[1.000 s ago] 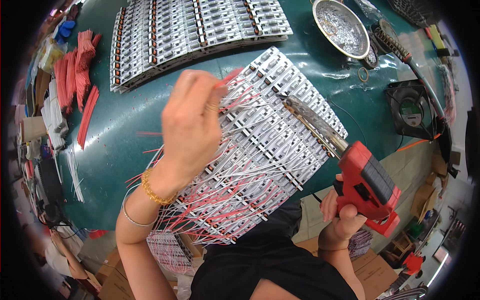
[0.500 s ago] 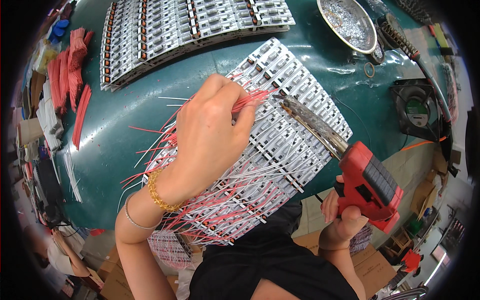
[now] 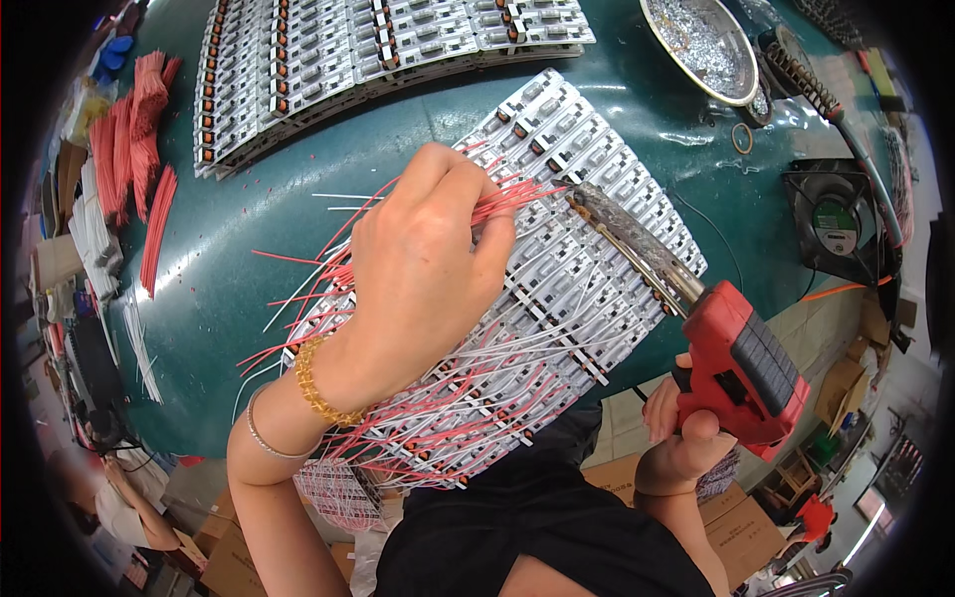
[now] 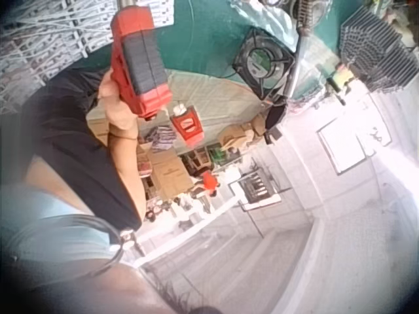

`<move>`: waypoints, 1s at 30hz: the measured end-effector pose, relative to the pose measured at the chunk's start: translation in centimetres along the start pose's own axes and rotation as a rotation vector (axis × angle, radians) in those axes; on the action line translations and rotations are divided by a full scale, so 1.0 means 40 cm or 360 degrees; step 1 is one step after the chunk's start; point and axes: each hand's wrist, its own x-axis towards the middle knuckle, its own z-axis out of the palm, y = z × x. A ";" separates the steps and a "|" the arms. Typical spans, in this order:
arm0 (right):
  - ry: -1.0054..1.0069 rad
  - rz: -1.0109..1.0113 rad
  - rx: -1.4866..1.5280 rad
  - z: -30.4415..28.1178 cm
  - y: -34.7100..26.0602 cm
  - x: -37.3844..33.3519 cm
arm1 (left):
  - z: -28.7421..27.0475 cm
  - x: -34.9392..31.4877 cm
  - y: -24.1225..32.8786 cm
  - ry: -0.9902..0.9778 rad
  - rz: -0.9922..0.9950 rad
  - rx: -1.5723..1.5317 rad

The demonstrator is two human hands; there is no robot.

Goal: The person attaches wires to a circuit board panel using a soldering tool, sets the finished panel onto a stack, and places a new panel and wire bundles onto the workbench.

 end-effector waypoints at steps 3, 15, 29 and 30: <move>-0.0015 0.0003 0.0048 -0.005 -0.005 -0.003 | 0.001 0.000 0.007 0.0000 0.0026 0.0010; -0.0010 0.0054 0.0231 0.016 -0.046 -0.001 | -0.018 -0.002 0.024 0.0002 0.0007 -0.0087; -0.0095 0.0164 0.0224 0.008 -0.036 -0.004 | 0.001 0.003 0.012 -0.0169 -0.0058 -0.0192; -0.0116 0.0157 0.0215 0.008 -0.035 -0.002 | 0.002 0.002 0.010 -0.0163 -0.0050 -0.0184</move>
